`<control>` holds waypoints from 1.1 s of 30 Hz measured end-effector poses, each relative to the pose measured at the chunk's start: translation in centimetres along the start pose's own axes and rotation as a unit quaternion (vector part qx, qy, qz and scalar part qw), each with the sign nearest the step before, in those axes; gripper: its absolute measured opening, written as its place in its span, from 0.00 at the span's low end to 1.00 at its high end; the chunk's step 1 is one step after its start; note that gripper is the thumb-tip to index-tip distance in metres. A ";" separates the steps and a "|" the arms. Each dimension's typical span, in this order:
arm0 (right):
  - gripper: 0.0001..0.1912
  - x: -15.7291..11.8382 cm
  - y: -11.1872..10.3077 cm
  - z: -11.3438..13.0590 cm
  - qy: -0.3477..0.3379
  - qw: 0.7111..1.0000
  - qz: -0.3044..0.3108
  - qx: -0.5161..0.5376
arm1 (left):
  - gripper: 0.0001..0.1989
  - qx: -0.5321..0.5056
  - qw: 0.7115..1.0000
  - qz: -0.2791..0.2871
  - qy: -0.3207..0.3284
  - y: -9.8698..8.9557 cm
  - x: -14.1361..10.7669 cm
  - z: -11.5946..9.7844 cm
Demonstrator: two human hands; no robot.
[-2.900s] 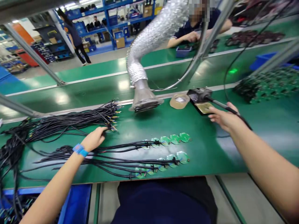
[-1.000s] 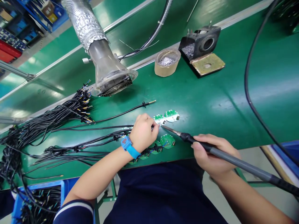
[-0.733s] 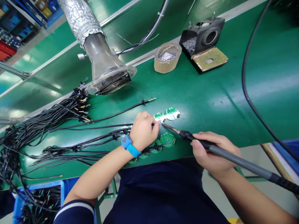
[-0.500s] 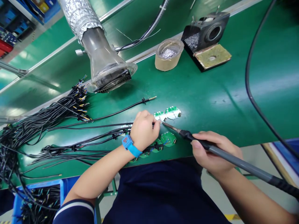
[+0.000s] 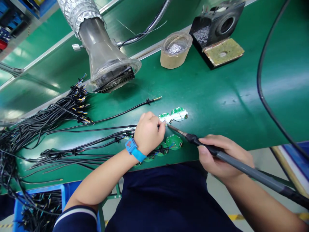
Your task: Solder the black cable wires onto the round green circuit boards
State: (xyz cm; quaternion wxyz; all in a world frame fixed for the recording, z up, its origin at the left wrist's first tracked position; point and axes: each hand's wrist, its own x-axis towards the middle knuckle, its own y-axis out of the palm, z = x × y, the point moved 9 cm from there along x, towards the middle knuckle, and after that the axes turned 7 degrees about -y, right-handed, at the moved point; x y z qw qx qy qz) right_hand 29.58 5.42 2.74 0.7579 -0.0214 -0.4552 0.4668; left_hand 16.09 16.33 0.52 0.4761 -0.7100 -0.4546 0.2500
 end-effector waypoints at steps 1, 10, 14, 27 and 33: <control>0.08 -0.1 -0.1 -0.2 0.006 1.000 -0.009 0.005 | 0.11 0.001 1.000 0.000 0.000 0.0 0.0 0.0; 0.06 0.1 0.8 0.8 -0.034 0.997 0.038 -0.062 | 0.11 0.001 1.000 0.001 0.005 0.1 -0.1 -0.1; 0.06 0.0 1.1 0.9 -0.038 0.995 0.051 -0.079 | 0.11 0.009 1.000 -0.001 0.004 0.2 -0.1 -0.1; 0.07 0.0 0.6 0.2 -0.002 0.998 0.034 -0.045 | 0.10 0.032 0.999 0.000 -0.010 0.4 0.0 -0.1; 0.08 0.3 0.2 0.0 0.013 0.999 0.009 -0.048 | 0.05 -0.025 0.999 0.028 -0.026 0.0 0.4 0.3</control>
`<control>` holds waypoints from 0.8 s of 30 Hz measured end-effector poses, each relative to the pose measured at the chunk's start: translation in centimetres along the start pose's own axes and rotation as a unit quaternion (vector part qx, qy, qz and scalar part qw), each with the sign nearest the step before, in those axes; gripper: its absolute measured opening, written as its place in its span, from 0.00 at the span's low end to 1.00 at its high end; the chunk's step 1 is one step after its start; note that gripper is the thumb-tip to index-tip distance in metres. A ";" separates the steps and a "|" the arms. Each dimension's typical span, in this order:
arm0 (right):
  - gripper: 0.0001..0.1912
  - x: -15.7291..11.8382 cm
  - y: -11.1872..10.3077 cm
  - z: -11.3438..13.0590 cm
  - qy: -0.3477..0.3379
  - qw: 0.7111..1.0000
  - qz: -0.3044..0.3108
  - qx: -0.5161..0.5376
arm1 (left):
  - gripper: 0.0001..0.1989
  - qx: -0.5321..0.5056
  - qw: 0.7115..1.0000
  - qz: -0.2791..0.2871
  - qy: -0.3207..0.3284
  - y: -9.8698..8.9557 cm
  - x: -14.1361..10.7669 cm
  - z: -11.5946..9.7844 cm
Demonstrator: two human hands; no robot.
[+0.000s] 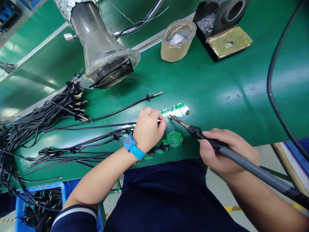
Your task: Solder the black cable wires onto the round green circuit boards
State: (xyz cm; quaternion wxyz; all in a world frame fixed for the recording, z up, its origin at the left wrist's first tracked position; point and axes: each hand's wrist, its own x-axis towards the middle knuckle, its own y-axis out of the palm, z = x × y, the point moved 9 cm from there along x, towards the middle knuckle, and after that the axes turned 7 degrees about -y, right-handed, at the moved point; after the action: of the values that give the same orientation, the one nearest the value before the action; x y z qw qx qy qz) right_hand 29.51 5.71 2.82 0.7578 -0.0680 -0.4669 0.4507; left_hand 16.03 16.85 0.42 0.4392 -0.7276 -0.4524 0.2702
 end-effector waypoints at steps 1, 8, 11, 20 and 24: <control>0.07 0.2 0.1 0.2 -0.011 1.000 0.002 -0.001 | 0.04 -0.016 1.000 0.014 -0.006 0.0 0.1 0.1; 0.05 0.8 0.7 1.1 -0.055 0.998 0.031 -0.027 | 0.03 -0.055 0.996 0.057 -0.051 0.2 0.7 1.0; 0.05 0.8 0.9 1.2 -0.059 0.997 0.037 -0.030 | 0.03 -0.058 0.996 0.042 -0.051 0.1 0.6 1.0; 0.08 0.2 1.3 1.2 -0.068 0.996 0.054 -0.023 | 0.05 -0.041 0.997 0.042 -0.058 0.2 1.0 1.0; 0.08 0.2 1.3 1.3 -0.071 0.996 0.054 -0.016 | 0.06 -0.041 0.996 0.050 -0.063 0.1 1.1 0.9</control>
State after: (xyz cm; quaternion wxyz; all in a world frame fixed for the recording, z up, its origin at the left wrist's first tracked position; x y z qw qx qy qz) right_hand 27.74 6.22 2.93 0.6961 -0.0727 -0.5225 0.4870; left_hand 15.90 18.14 -0.10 0.3657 -0.7483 -0.4526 0.3185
